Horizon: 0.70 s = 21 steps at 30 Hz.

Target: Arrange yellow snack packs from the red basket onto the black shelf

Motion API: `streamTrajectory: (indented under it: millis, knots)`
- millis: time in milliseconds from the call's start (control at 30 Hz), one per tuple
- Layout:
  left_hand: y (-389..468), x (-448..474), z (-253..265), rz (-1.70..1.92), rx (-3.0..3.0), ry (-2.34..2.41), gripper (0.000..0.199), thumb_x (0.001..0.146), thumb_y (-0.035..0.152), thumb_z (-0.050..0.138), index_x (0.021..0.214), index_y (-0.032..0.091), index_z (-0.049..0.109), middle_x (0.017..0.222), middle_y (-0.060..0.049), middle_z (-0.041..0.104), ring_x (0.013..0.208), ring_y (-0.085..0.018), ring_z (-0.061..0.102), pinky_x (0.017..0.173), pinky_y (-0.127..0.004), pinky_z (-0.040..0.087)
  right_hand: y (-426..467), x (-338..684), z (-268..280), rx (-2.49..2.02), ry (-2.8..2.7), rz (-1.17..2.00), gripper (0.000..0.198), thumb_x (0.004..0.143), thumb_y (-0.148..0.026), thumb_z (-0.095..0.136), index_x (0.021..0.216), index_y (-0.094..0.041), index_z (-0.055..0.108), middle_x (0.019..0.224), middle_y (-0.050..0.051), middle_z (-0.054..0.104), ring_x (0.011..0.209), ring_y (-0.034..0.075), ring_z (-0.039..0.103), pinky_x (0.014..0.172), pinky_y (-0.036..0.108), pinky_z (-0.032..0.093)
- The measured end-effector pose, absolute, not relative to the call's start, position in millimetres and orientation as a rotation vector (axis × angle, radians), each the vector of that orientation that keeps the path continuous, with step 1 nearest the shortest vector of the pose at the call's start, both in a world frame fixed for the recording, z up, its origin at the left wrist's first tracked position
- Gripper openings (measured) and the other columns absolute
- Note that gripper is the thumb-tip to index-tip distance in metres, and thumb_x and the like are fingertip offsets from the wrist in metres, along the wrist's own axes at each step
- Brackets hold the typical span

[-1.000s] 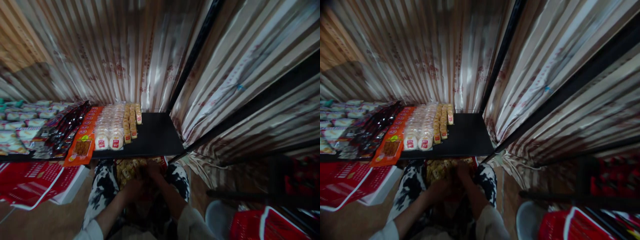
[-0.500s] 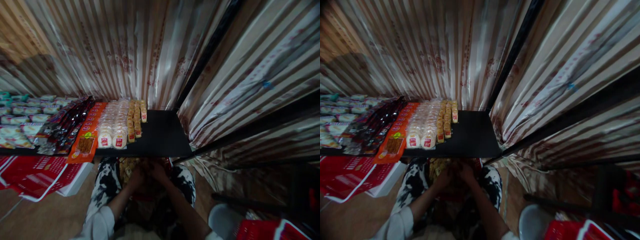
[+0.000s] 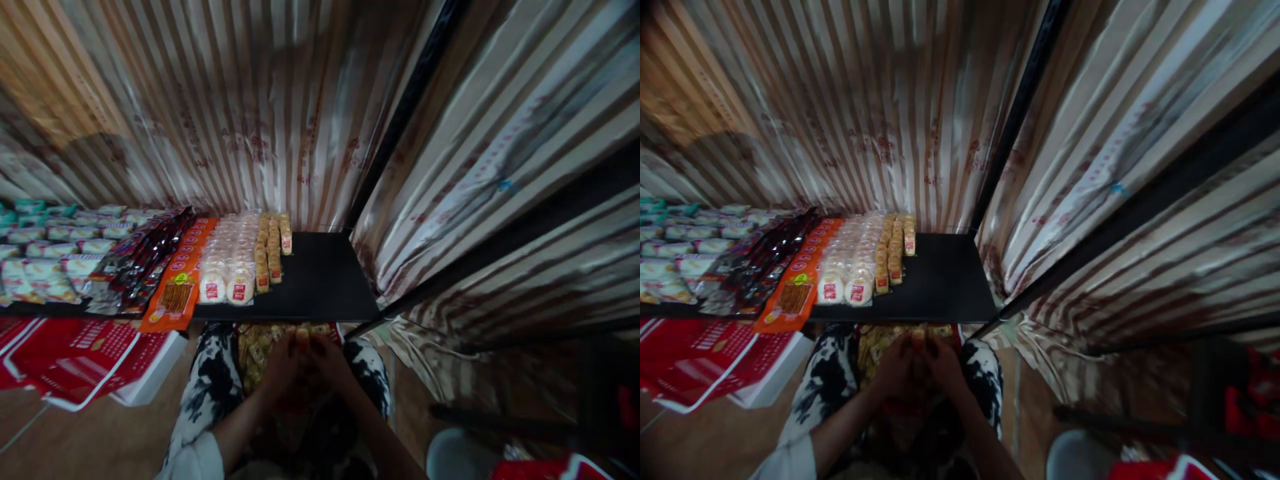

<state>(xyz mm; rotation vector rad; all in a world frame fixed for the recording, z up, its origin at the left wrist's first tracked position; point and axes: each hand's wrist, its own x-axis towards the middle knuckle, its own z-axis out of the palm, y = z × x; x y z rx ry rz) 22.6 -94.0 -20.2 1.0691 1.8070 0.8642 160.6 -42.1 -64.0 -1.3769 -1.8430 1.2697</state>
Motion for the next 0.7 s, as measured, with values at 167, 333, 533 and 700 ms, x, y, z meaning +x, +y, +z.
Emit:
streamTrajectory:
  millis: [167, 333, 533, 700]
  knots:
    - [-73, 24, 8, 1.062, 1.071, 1.750, 0.034, 0.080, 0.016, 0.039, 0.109, 0.019, 0.056, 0.108, -0.007, 0.066, 0.098, -0.018, 0.061, 0.091, -0.032, 0.044, -17, 154, -34, -1.211, -1.724, 1.308, 0.030, 0.073, -0.027, 0.056, 0.102, -0.021, 0.060, 0.095, 0.005, 0.068, 0.083, 0.019, 0.064, 0.078, 0.034, 0.051]
    - [-35, 21, 17, 1.262, 1.036, 1.698, 0.035, 0.082, 0.023, 0.041, 0.114, 0.016, 0.053, 0.118, -0.010, 0.061, 0.108, -0.018, 0.057, 0.097, -0.032, 0.041, 28, 131, -20, -1.185, -1.558, 1.243, 0.031, 0.068, -0.030, 0.060, 0.097, -0.019, 0.061, 0.085, 0.005, 0.066, 0.075, 0.017, 0.061, 0.069, 0.030, 0.052]
    - [13, 21, 24, 1.267, 0.960, 1.867, 0.042, 0.084, 0.026, 0.041, 0.122, 0.014, 0.050, 0.131, -0.011, 0.051, 0.123, -0.019, 0.046, 0.107, -0.033, 0.030, 88, 96, -24, -1.153, -1.462, 1.142, 0.030, 0.067, -0.029, 0.059, 0.095, -0.019, 0.061, 0.086, 0.005, 0.065, 0.075, 0.016, 0.060, 0.073, 0.030, 0.051]
    - [46, 19, 22, 1.268, 0.878, 1.773, 0.046, 0.087, 0.031, 0.037, 0.129, 0.013, 0.045, 0.139, -0.010, 0.043, 0.129, -0.017, 0.038, 0.110, -0.029, 0.024, 125, 71, -34, -1.165, -1.522, 1.071, 0.028, 0.069, -0.026, 0.057, 0.097, -0.022, 0.062, 0.086, 0.003, 0.066, 0.075, 0.016, 0.061, 0.074, 0.031, 0.051]
